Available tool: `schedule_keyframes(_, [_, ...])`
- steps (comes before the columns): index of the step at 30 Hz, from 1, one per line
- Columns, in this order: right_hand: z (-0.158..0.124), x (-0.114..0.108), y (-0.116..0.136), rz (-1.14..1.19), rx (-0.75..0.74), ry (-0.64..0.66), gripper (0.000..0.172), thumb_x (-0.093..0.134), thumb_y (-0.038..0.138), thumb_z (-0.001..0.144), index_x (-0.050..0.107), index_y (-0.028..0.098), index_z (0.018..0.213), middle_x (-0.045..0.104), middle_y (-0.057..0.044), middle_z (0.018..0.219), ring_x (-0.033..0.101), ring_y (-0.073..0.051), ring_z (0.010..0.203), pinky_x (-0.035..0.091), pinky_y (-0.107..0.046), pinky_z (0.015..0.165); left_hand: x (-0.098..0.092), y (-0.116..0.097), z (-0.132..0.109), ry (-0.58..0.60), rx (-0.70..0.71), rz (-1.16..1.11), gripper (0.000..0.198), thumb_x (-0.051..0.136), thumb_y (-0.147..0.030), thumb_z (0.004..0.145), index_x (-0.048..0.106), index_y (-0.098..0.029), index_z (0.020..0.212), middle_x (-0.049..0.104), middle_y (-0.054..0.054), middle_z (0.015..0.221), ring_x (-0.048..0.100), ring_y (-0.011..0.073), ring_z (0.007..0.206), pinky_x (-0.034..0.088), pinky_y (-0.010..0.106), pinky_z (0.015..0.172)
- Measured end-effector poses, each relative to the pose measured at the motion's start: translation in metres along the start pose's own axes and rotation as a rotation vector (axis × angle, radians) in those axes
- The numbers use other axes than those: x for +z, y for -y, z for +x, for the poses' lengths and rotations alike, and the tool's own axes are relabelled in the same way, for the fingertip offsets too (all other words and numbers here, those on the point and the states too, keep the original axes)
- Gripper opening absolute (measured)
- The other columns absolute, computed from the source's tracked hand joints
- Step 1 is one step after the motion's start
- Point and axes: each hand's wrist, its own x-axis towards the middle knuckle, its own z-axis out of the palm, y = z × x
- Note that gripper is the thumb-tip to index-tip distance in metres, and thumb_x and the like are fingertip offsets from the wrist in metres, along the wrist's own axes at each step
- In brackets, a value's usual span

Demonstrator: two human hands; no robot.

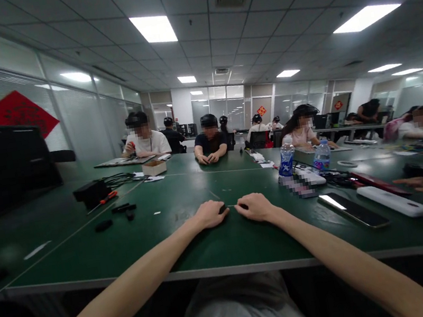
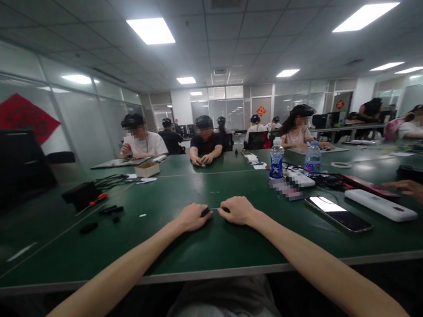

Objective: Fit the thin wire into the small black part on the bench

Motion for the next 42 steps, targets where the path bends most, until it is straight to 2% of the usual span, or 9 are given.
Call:
schedule_keyframes(14, [-0.003, -0.006, 0.008, -0.084, 0.008, 0.068, 0.045, 0.03, 0.048, 0.093, 0.067, 0.023, 0.09, 0.067, -0.006, 0.088, 0.06, -0.018, 0.08, 0.038, -0.025, 0.07, -0.003, -0.004, -0.002, -0.007, 0.024, 0.054, 0.049, 0.029, -0.055, 0.087, 0.063, -0.02, 0.09, 0.067, 0.011, 0.089, 0.063, 0.0239, 0.082, 0.047, 0.033, 0.072])
schedule_keyframes(19, [-0.007, -0.01, 0.01, -0.128, -0.027, 0.038, 0.046, 0.028, 0.047, 0.093, 0.067, 0.022, 0.095, 0.067, -0.007, 0.09, 0.06, -0.019, 0.079, 0.037, -0.025, 0.067, -0.002, -0.005, -0.003, 0.001, 0.034, 0.059, 0.048, 0.029, -0.054, 0.087, 0.062, -0.02, 0.092, 0.066, 0.011, 0.09, 0.062, 0.0234, 0.084, 0.046, 0.033, 0.073])
schedule_keyframes(25, [-0.012, -0.013, 0.006, -0.13, -0.056, -0.008, 0.045, 0.031, 0.046, 0.092, 0.067, 0.019, 0.086, 0.067, -0.006, 0.082, 0.058, -0.016, 0.071, 0.033, -0.024, 0.06, -0.002, -0.004, -0.003, 0.013, 0.071, 0.047, 0.046, 0.03, -0.055, 0.086, 0.061, -0.022, 0.09, 0.066, 0.009, 0.091, 0.062, 0.0235, 0.084, 0.045, 0.033, 0.074])
schedule_keyframes(32, [-0.008, -0.008, 0.028, -0.011, -0.248, -0.069, 0.042, 0.036, 0.046, 0.09, 0.067, 0.021, 0.079, 0.066, -0.003, 0.076, 0.057, -0.014, 0.07, 0.032, -0.023, 0.06, -0.005, -0.005, 0.001, 0.058, -0.019, -0.002, 0.042, 0.037, -0.053, 0.084, 0.062, -0.02, 0.088, 0.066, 0.011, 0.091, 0.063, 0.0243, 0.083, 0.046, 0.032, 0.07])
schedule_keyframes(35, [-0.005, -0.006, 0.028, -0.023, -0.189, -0.068, 0.042, 0.035, 0.047, 0.091, 0.067, 0.021, 0.083, 0.067, -0.004, 0.08, 0.058, -0.014, 0.073, 0.032, -0.023, 0.061, -0.005, -0.005, 0.0, 0.052, -0.015, 0.002, 0.041, 0.038, -0.052, 0.084, 0.062, -0.02, 0.091, 0.066, 0.011, 0.091, 0.063, 0.0246, 0.085, 0.046, 0.032, 0.072])
schedule_keyframes(39, [-0.006, -0.006, 0.008, -0.082, -0.031, -0.046, 0.044, 0.033, 0.048, 0.092, 0.067, 0.021, 0.083, 0.068, -0.004, 0.082, 0.06, -0.016, 0.076, 0.034, -0.024, 0.063, -0.003, -0.006, -0.001, 0.023, -0.004, 0.004, 0.048, 0.032, -0.055, 0.086, 0.063, -0.019, 0.091, 0.067, 0.012, 0.091, 0.063, 0.025, 0.086, 0.046, 0.034, 0.075])
schedule_keyframes(42, [-0.008, -0.006, -0.001, -0.105, 0.027, -0.032, 0.046, 0.031, 0.048, 0.093, 0.066, 0.022, 0.082, 0.068, -0.004, 0.082, 0.06, -0.017, 0.077, 0.035, -0.024, 0.064, -0.002, -0.007, -0.001, 0.014, -0.007, 0.007, 0.051, 0.03, -0.058, 0.085, 0.063, -0.019, 0.091, 0.067, 0.012, 0.091, 0.063, 0.0252, 0.084, 0.046, 0.034, 0.074])
